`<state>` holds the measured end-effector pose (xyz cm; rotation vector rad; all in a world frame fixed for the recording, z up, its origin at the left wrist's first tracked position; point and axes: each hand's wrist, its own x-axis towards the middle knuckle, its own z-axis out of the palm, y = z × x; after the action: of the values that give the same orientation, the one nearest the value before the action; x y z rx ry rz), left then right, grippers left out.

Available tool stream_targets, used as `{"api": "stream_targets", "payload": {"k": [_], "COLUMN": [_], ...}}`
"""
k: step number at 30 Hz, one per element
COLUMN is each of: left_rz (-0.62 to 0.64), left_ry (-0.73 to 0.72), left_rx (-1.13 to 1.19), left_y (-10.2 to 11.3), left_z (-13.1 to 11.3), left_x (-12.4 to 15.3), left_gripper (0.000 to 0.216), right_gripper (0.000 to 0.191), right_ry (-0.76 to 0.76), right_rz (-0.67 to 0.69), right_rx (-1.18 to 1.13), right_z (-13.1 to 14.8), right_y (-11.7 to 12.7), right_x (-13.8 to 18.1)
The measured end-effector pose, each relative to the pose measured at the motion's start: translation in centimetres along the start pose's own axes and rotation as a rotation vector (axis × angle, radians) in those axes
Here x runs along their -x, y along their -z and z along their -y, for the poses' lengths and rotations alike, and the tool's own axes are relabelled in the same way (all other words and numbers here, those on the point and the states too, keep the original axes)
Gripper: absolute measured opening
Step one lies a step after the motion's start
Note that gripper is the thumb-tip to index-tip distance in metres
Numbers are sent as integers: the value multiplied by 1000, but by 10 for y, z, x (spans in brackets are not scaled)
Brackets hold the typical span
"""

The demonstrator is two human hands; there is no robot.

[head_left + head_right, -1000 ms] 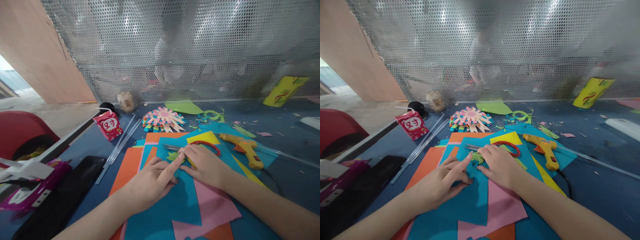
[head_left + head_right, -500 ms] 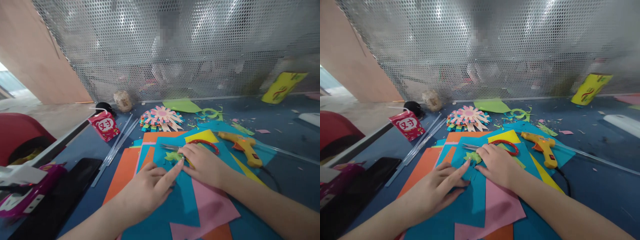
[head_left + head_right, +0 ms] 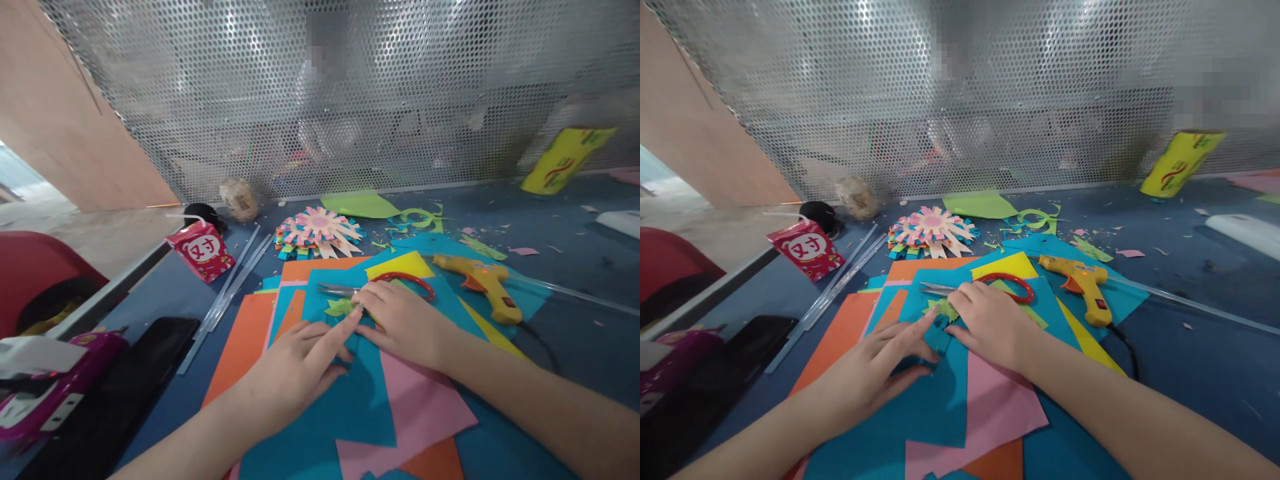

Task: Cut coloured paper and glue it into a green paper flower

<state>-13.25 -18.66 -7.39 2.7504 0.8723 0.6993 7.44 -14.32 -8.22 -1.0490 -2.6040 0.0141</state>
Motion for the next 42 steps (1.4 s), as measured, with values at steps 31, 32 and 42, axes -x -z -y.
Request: {"api": "stream_targets", "payload": {"k": [31, 32, 42], "left_rz": [68, 67, 89], "left_ry": [312, 307, 339], "left_rx": [239, 224, 282], "left_y": [-11, -11, -15], "left_z": [1, 0, -3], "left_x": [-5, -4, -4], "left_gripper": [89, 89, 86], "right_gripper": [26, 25, 21], "right_ry": [-29, -32, -33], "right_rz": [91, 93, 98], "right_rx": [15, 17, 26], "right_z": [1, 1, 3], "right_y": [5, 5, 6], "right_x": [-3, -3, -4]}}
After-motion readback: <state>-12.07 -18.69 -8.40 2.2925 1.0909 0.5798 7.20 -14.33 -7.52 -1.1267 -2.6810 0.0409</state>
